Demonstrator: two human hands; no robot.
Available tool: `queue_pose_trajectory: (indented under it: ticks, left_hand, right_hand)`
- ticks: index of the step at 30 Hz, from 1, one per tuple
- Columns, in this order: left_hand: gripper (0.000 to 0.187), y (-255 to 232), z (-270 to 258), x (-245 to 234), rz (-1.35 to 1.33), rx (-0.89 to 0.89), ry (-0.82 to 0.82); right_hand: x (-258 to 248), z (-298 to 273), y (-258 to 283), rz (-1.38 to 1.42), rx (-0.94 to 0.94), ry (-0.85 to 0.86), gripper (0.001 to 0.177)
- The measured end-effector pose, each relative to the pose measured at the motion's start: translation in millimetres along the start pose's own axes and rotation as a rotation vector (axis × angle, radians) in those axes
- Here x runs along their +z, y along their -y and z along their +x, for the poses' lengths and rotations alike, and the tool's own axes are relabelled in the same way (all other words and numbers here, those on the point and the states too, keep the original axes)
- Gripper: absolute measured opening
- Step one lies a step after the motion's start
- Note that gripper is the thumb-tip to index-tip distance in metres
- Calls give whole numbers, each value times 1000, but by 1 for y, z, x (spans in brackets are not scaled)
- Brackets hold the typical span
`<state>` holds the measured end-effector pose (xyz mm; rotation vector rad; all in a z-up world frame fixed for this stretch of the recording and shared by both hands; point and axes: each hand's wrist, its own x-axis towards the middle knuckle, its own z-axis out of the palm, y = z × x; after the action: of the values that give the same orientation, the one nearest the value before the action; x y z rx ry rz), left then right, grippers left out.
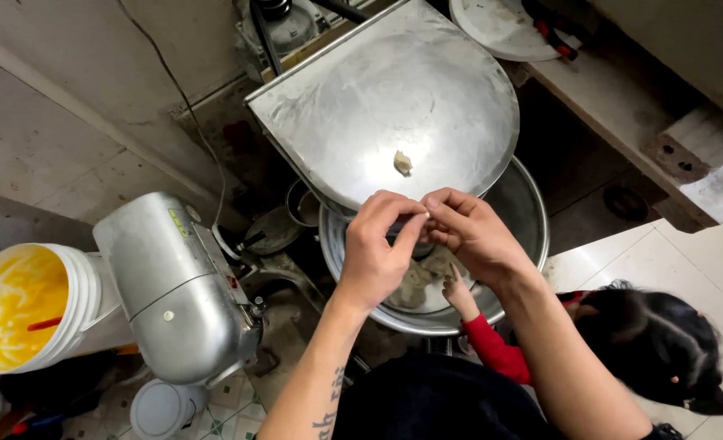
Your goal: Adding small pieces of dough into an industrial mixer and operating the control panel to start the mixing process.
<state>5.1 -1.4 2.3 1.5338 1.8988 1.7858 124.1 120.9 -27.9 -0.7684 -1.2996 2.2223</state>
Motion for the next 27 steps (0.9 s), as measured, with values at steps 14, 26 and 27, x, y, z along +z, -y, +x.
queue_pose_trajectory:
  ticks: [14, 26, 27]
  left_hand:
    - [4, 1, 0, 5, -28, 17, -41]
    - [13, 6, -1, 7, -2, 43, -64]
    - [13, 5, -2, 6, -1, 43, -63]
  right_hand:
    - [-3, 1, -2, 1, -16, -9, 32]
    - [3, -3, 3, 63, -18, 38, 37]
    - [2, -2, 1, 63, -19, 39, 37]
